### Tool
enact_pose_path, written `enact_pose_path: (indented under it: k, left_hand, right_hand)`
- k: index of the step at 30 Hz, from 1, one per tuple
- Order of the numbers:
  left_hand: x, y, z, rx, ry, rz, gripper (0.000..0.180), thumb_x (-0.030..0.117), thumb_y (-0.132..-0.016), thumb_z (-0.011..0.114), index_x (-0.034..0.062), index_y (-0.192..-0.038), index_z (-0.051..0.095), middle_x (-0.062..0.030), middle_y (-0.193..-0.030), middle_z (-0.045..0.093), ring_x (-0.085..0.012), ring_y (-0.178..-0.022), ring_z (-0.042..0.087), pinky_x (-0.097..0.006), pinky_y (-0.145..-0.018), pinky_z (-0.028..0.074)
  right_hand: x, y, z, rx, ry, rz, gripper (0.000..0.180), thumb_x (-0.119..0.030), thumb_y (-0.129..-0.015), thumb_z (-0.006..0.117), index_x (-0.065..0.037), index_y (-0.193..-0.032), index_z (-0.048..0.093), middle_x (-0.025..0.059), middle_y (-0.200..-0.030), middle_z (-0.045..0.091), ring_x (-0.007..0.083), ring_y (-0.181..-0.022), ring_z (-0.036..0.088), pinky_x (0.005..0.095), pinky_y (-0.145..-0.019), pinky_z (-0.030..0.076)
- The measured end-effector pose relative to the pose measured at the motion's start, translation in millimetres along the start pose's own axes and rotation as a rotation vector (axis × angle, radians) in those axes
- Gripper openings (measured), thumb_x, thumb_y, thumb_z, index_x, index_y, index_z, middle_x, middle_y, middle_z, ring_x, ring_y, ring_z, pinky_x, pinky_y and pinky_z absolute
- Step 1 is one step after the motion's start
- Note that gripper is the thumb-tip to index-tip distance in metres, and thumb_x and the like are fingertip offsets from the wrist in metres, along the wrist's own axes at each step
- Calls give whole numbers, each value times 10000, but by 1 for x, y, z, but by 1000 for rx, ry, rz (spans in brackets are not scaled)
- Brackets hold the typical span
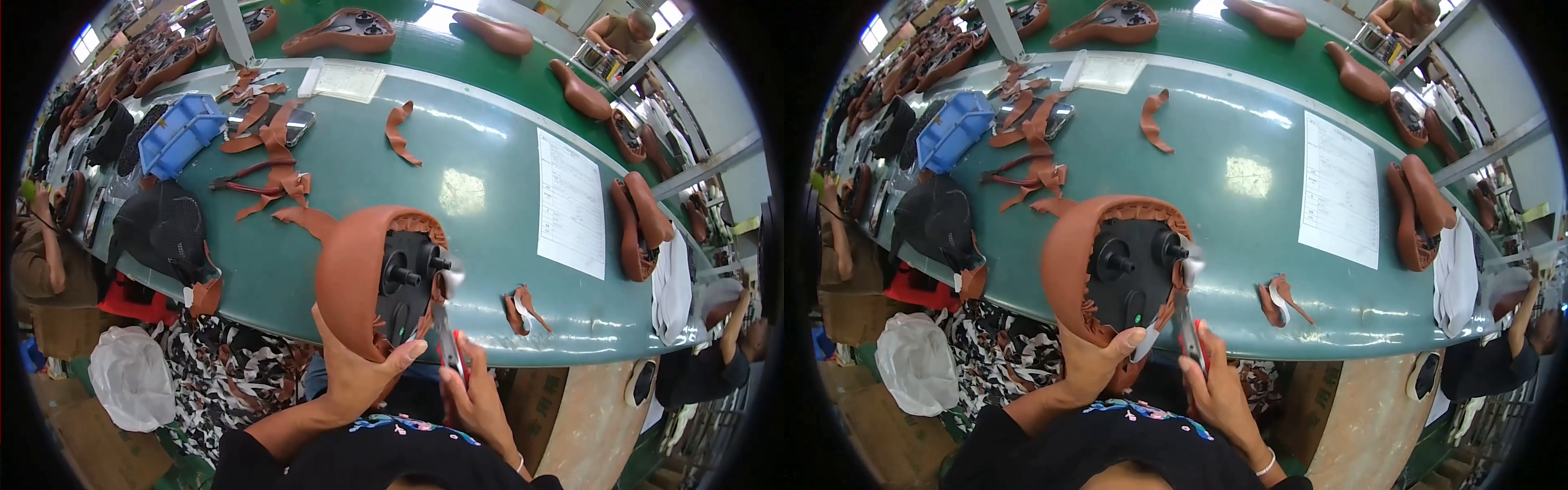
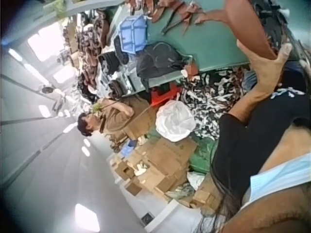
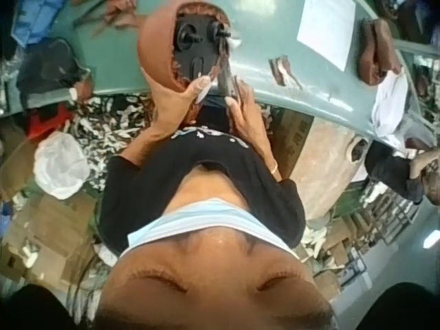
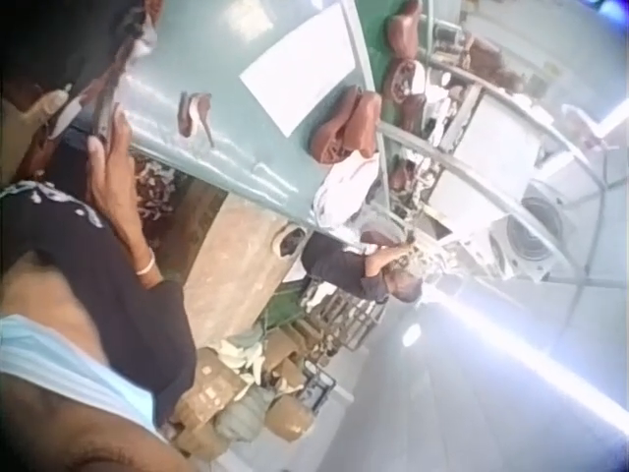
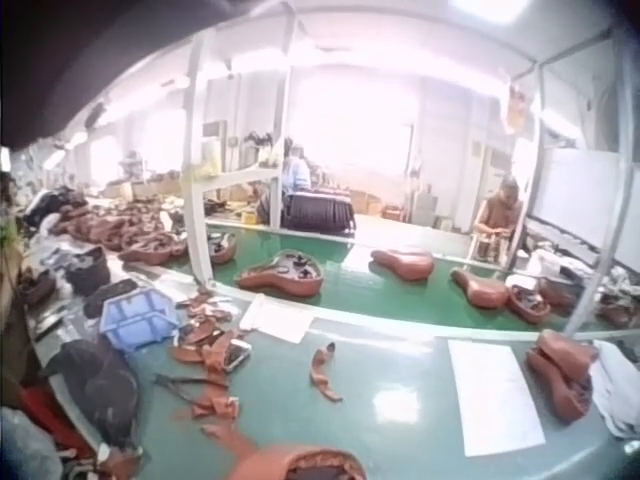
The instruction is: Trimming excess leather from the base of a bicycle seat using a utility knife.
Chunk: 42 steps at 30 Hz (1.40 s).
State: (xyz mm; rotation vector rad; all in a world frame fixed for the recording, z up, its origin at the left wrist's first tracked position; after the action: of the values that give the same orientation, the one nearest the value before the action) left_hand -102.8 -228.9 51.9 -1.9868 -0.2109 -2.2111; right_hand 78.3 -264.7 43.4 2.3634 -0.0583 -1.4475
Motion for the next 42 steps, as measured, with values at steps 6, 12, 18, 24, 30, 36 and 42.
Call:
enact_pose_path:
  k: [6,12,18,24,30,36,42]
  left_hand:
    - [-2,-9,-11,5,-38,-31,638,64,-785,707,-13,-1295,331,-126,-1201,472,-207,-1095,510,-326,-961,410]
    - [-2,-38,-32,-21,141,-235,649,-26,-749,603,-32,-1330,312,-156,-1292,437,-226,-1182,470,-347,-999,378]
    - [-9,-140,-30,-94,588,-449,447,285,-913,549,18,-1263,472,-90,-1171,574,-221,-1066,571,-355,-929,456]
    - [-9,-259,45,11,-1028,717,722,492,-809,609,104,-1371,375,-145,-1368,388,-296,-1226,408,-438,-981,336]
    - [-51,-223,96,-1241,-50,151,224,237,-836,661,34,-929,668,-98,-848,638,-256,-806,616,-359,-762,482]
    - [-50,-263,77,-558,-298,172,172,178,-821,688,14,-809,638,-76,-758,623,-203,-677,600,-284,-623,485]
    - [-52,-266,81,-569,-248,182,128,140,-831,667,22,-796,631,-95,-746,607,-230,-645,587,-306,-582,470]
  right_hand:
    - [-23,-45,-45,436,94,-463,746,-68,-795,677,-7,-1405,252,166,-1279,446,222,-1115,530,319,-819,458]
    - [-20,-156,-94,634,69,-417,569,-39,-789,623,10,-1319,420,167,-1065,621,253,-948,618,342,-771,506]
    - [-20,-187,-147,325,201,-306,523,-207,-733,747,23,-1155,543,42,-832,598,133,-770,558,248,-712,452]
    - [-16,-303,-217,484,-242,-341,208,-195,-791,656,-54,-892,542,-15,-689,490,73,-615,458,240,-546,386]
    - [-19,-486,-274,491,-607,-307,463,-205,-760,696,-80,-1167,517,52,-968,546,147,-783,527,302,-632,481]
    - [-64,-633,-288,525,-669,-376,566,-199,-733,722,-102,-1243,497,44,-1021,523,172,-838,489,300,-642,449]
    - [-68,-635,-270,538,-524,-587,417,-218,-755,728,-89,-1107,544,1,-895,519,113,-764,507,249,-622,431]
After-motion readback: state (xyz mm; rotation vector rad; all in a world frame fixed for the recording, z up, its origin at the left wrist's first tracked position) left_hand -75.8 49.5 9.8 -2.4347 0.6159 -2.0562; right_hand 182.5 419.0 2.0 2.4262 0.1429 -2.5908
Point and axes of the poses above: each hand's wrist, its own y-axis away from the middle knuckle, its own z-axis out of the palm, x = y × z, the point moved 5 cm from there along -y, towards the middle knuckle
